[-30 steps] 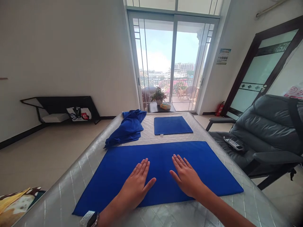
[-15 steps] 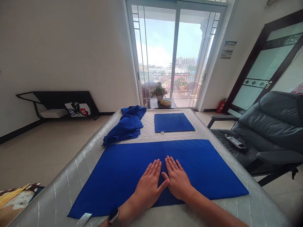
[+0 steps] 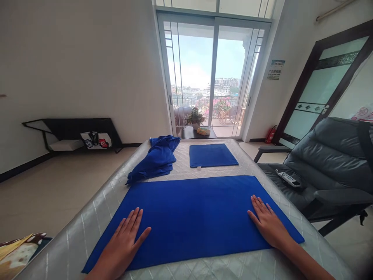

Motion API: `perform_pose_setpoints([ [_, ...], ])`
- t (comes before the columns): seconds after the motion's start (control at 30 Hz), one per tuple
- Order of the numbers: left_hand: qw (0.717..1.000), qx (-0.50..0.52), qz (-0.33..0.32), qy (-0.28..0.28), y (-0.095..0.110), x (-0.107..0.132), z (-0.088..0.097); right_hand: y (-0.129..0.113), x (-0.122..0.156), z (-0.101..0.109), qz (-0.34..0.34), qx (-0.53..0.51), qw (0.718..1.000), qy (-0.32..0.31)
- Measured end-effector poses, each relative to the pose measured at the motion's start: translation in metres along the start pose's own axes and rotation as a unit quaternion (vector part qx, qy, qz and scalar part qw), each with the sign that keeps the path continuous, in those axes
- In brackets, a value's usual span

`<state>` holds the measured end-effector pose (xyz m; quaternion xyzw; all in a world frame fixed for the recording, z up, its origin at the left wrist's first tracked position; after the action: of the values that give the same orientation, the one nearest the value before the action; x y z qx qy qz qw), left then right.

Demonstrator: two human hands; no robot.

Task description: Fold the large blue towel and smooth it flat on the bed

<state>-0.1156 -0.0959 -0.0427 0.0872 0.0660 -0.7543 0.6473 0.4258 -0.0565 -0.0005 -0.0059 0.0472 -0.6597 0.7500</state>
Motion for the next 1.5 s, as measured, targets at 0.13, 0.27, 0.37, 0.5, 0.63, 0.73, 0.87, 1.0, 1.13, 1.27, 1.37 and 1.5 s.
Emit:
perform_pose_setpoints([
  [0.13, 0.999, -0.02, -0.005, 0.036, -0.057, 0.03, -0.01, 0.051, 0.011, -0.007, -0.031, 0.007, 0.999, 0.022],
  [0.27, 0.999, -0.014, -0.005, 0.036, -0.072, 0.037, -0.016, 0.062, 0.014, -0.009, -0.036, 0.006, 0.999, 0.02],
  [0.37, 1.0, -0.016, -0.01, 0.019, -0.078, 0.034, -0.015, 0.066, 0.016, -0.008, -0.043, 0.035, 0.998, 0.024],
  [0.5, 0.998, -0.016, 0.061, 0.009, -0.069, 0.012, 0.003, 0.046, 0.014, 0.011, -0.051, 0.104, 0.992, 0.056],
  [0.63, 0.999, 0.044, 0.019, 0.006, 0.013, -0.041, 0.033, -0.038, -0.007, 0.042, 0.036, 0.044, 0.998, 0.037],
  [0.73, 0.994, 0.091, -0.06, -0.017, 0.1, -0.083, 0.045, -0.113, -0.032, 0.05, 0.123, -0.017, 0.992, 0.012],
  [0.87, 0.986, 0.122, -0.115, -0.004, 0.175, -0.114, 0.034, -0.174, -0.059, 0.03, 0.182, -0.057, 0.982, 0.009],
  [1.0, 0.986, 0.134, -0.098, -0.022, 0.192, -0.119, 0.015, -0.186, -0.069, 0.007, 0.187, -0.073, 0.979, -0.015],
  [1.13, 0.986, 0.136, -0.091, -0.036, 0.189, -0.117, 0.011, -0.183, -0.068, 0.003, 0.181, -0.075, 0.98, -0.03],
  [1.27, 0.986, 0.138, -0.09, -0.023, 0.19, -0.117, 0.008, -0.183, -0.068, 0.005, 0.182, -0.076, 0.98, -0.037],
  [1.37, 0.987, 0.132, -0.086, -0.018, 0.189, -0.116, 0.008, -0.178, -0.069, 0.006, 0.169, -0.075, 0.982, -0.039],
  [1.5, 0.991, 0.114, -0.057, -0.038, 0.165, -0.112, 0.013, -0.143, -0.068, 0.008, 0.114, -0.063, 0.991, -0.036],
])
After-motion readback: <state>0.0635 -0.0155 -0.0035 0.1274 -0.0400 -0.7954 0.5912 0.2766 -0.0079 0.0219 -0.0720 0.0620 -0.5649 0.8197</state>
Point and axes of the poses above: each hand's wrist, its own x-axis away from the middle knuckle, its own z-axis out of the back of the hand, y = z × x, the point moved 1 cm from there along -x, towards the middle knuckle, and after that the axes turned 3 degrees about z, right-handed, at the moved point
